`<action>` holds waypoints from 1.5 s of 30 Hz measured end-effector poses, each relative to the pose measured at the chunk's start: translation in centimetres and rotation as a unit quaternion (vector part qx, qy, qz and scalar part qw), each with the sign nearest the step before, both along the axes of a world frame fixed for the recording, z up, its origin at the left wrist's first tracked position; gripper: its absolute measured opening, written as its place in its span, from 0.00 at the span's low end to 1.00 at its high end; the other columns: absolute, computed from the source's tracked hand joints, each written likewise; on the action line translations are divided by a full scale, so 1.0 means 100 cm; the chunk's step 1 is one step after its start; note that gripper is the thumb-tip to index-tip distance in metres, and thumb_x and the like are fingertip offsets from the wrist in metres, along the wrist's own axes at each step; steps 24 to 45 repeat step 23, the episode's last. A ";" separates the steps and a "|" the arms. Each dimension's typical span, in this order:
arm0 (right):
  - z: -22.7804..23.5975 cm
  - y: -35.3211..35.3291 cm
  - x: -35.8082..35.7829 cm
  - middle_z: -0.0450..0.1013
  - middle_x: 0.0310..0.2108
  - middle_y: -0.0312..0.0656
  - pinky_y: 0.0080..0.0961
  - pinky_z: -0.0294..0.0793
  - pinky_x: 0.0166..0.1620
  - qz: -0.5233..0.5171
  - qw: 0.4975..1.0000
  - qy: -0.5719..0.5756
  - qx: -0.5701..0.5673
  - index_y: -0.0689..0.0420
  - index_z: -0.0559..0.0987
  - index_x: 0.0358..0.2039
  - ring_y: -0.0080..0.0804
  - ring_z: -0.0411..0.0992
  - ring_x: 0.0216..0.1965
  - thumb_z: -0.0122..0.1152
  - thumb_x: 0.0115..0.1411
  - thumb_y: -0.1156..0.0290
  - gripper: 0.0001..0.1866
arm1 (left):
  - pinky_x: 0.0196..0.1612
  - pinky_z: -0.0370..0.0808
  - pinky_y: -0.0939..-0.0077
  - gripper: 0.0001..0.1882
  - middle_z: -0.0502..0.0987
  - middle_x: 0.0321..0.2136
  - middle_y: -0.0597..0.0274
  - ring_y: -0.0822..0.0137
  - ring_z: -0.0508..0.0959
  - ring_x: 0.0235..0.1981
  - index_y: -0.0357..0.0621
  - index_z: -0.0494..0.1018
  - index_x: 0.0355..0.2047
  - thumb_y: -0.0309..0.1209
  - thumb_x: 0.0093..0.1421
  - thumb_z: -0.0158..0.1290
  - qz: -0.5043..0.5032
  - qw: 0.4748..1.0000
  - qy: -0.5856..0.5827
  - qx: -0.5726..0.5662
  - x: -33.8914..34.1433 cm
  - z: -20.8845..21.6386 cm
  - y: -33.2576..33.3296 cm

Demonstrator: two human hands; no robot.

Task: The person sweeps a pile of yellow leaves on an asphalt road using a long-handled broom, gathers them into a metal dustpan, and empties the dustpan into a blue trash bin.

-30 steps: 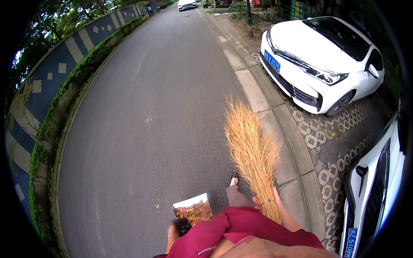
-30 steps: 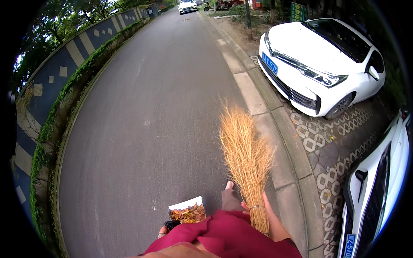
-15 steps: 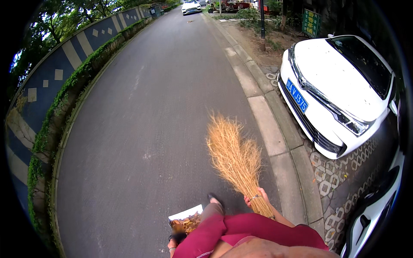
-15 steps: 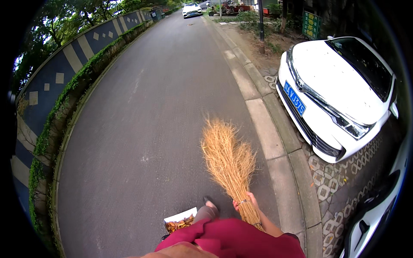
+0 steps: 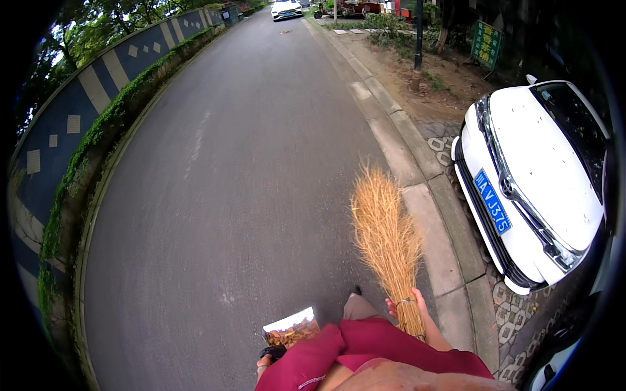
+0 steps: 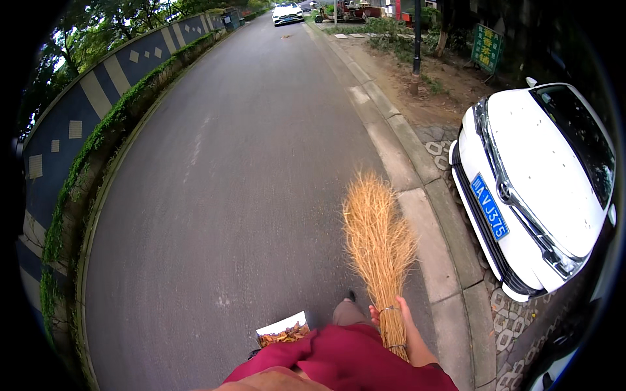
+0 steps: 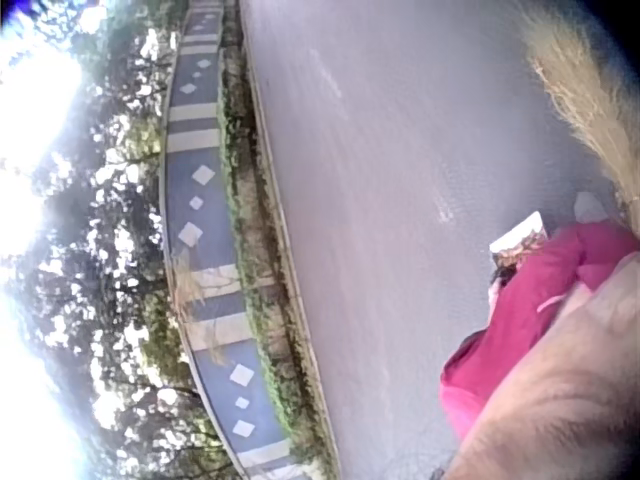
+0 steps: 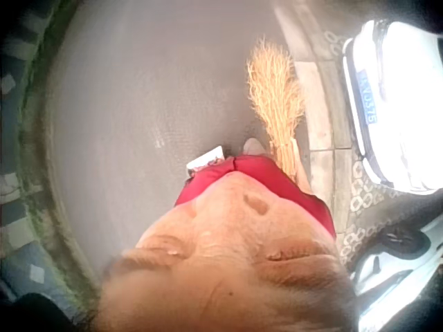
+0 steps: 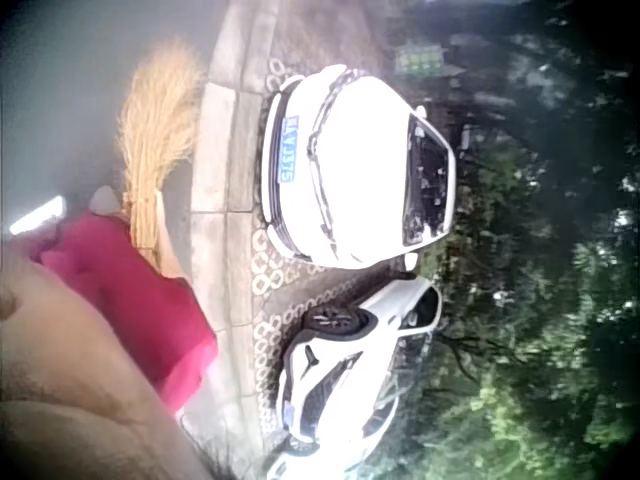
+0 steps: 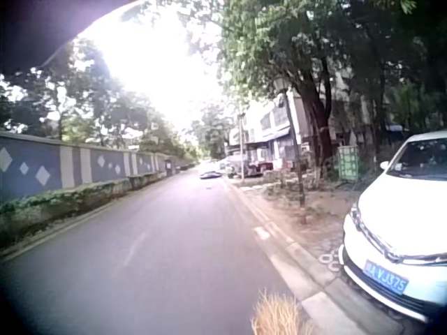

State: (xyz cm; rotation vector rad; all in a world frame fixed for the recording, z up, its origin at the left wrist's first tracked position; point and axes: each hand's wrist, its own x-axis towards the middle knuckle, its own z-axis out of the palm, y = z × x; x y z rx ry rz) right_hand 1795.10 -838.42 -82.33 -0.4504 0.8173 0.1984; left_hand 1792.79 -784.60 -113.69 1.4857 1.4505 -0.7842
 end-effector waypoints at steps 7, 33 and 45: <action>-0.091 -0.084 0.257 0.64 0.29 0.44 0.27 0.68 0.30 -0.063 0.983 0.015 0.172 0.66 0.64 0.36 0.31 0.66 0.27 0.45 0.46 0.46 0.31 | 0.23 0.69 0.64 0.14 0.72 0.15 0.54 0.59 0.72 0.17 0.33 0.73 0.27 0.33 0.45 0.54 -0.146 0.933 -0.246 0.217 0.220 -0.048 -0.059; -0.180 -0.120 0.863 0.63 0.34 0.48 0.30 0.66 0.38 0.121 0.956 -0.065 0.259 0.62 0.60 0.48 0.34 0.64 0.33 0.42 0.50 0.51 0.32 | 0.10 0.62 0.66 0.12 0.66 0.09 0.56 0.61 0.66 0.08 0.37 0.66 0.15 0.32 0.42 0.55 0.109 0.989 -0.102 0.017 0.776 -0.101 -0.153; -0.180 -0.120 0.863 0.63 0.34 0.48 0.30 0.66 0.38 0.121 0.956 -0.065 0.259 0.62 0.60 0.48 0.34 0.64 0.33 0.42 0.50 0.51 0.32 | 0.10 0.62 0.66 0.12 0.66 0.09 0.56 0.61 0.66 0.08 0.37 0.66 0.15 0.32 0.42 0.55 0.109 0.989 -0.102 0.017 0.776 -0.101 -0.153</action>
